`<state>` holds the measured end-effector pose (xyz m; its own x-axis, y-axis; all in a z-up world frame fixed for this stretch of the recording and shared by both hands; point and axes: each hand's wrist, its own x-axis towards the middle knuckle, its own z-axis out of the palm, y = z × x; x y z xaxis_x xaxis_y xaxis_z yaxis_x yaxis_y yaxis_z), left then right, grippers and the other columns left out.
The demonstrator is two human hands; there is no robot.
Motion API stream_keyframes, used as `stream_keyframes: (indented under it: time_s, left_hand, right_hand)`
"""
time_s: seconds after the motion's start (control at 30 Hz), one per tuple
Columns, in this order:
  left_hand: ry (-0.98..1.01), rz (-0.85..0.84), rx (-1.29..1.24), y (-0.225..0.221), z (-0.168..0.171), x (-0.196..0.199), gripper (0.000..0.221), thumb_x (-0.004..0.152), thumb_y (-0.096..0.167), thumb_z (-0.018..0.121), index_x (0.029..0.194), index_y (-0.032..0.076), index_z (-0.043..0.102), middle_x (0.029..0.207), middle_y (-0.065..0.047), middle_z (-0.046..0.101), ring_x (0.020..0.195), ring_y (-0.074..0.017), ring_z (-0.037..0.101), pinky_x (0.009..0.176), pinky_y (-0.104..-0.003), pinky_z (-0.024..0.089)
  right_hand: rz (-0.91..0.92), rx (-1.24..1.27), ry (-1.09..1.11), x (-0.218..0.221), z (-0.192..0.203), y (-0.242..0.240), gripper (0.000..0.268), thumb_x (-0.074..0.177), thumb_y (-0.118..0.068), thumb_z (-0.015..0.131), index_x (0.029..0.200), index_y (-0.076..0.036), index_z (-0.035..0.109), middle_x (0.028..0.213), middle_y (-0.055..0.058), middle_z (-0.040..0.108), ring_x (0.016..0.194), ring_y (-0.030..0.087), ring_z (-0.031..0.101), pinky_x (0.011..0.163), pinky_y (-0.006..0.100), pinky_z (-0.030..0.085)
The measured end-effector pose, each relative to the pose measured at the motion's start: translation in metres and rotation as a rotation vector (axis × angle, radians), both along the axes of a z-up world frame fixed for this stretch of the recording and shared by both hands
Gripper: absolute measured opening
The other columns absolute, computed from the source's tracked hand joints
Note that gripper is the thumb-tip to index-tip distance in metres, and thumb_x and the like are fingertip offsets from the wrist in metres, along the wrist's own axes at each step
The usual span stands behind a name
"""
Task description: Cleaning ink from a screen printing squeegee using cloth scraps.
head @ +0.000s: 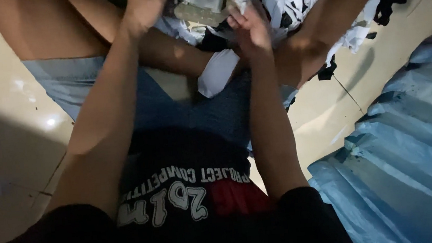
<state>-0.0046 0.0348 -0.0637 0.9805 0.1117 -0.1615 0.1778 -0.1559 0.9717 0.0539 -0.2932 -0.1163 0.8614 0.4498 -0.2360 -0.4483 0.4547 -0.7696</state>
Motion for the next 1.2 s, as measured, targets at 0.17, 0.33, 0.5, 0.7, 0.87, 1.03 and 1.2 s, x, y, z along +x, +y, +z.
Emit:
stream_keyframes:
  time_s: [0.17,0.33,0.5,0.7,0.87,1.03,1.2]
  left_hand:
    - [-0.074,-0.138,0.12,-0.011,0.038,0.002,0.011,0.111,0.017,0.055,0.118,0.01,0.06,0.111,-0.011,0.062,0.104,-0.0269,0.062,0.092,-0.041,0.049]
    - [-0.049,-0.211,0.259,-0.014,0.032,0.002,0.017,0.109,0.022,0.052,0.12,0.012,0.061,0.117,-0.015,0.065,0.103,-0.0314,0.063,0.084,-0.045,0.049]
    - [-0.134,-0.211,0.341,-0.014,0.031,-0.002,0.016,0.108,0.015,0.057,0.122,0.009,0.061,0.122,-0.016,0.063,0.11,-0.0341,0.061,0.088,-0.048,0.048]
    - [-0.202,-0.441,0.831,-0.048,-0.054,0.036,0.016,0.108,0.016,0.059,0.111,0.005,0.071,0.095,-0.015,0.073,0.077,-0.0268,0.069,0.067,-0.039,0.055]
    - [-0.208,-0.487,1.264,-0.062,-0.072,0.054,0.024,0.096,0.029,0.057,0.094,0.011,0.073,0.086,-0.017,0.076,0.081,-0.0356,0.073,0.069,-0.049,0.053]
    - [-0.071,-0.662,1.138,-0.057,-0.063,0.046,0.034,0.108,0.029,0.048,0.11,0.003,0.07,0.1,-0.021,0.073,0.095,-0.038,0.069,0.088,-0.051,0.046]
    - [0.136,-0.571,0.941,-0.063,-0.002,0.054,0.03,0.103,0.023,0.06,0.132,0.015,0.06,0.114,-0.024,0.068,0.109,-0.0376,0.061,0.097,-0.054,0.034]
  right_hand:
    - [-0.076,-0.042,0.285,0.001,0.026,0.028,0.021,0.103,-0.02,0.065,0.119,-0.005,0.066,0.105,0.008,0.071,0.084,0.015,0.064,0.075,0.034,0.058]
    - [-0.136,-0.253,0.175,-0.002,0.012,0.021,0.028,0.099,-0.028,0.07,0.125,-0.016,0.066,0.107,0.01,0.072,0.093,0.022,0.073,0.075,0.037,0.054]
    - [-0.055,-0.541,-0.391,-0.012,0.056,0.037,0.034,0.101,-0.038,0.07,0.123,-0.012,0.063,0.11,0.006,0.067,0.098,0.018,0.068,0.08,0.03,0.059]
    - [-0.11,-0.968,-0.686,-0.02,0.068,0.064,0.023,0.1,-0.024,0.067,0.114,-0.008,0.075,0.11,0.009,0.072,0.103,0.024,0.069,0.092,0.035,0.053]
    - [-0.108,-1.192,-0.943,-0.022,0.042,0.069,0.022,0.102,-0.021,0.061,0.114,-0.007,0.071,0.105,0.015,0.067,0.098,0.036,0.065,0.086,0.045,0.051]
    - [-0.212,-1.602,-1.418,-0.024,0.047,0.089,0.008,0.099,-0.007,0.057,0.101,-0.003,0.064,0.089,0.012,0.053,0.077,0.031,0.059,0.062,0.04,0.055]
    - [0.07,-1.438,-1.062,-0.029,0.053,0.077,0.027,0.106,-0.023,0.043,0.103,-0.005,0.062,0.097,0.017,0.06,0.083,0.033,0.058,0.072,0.045,0.048]
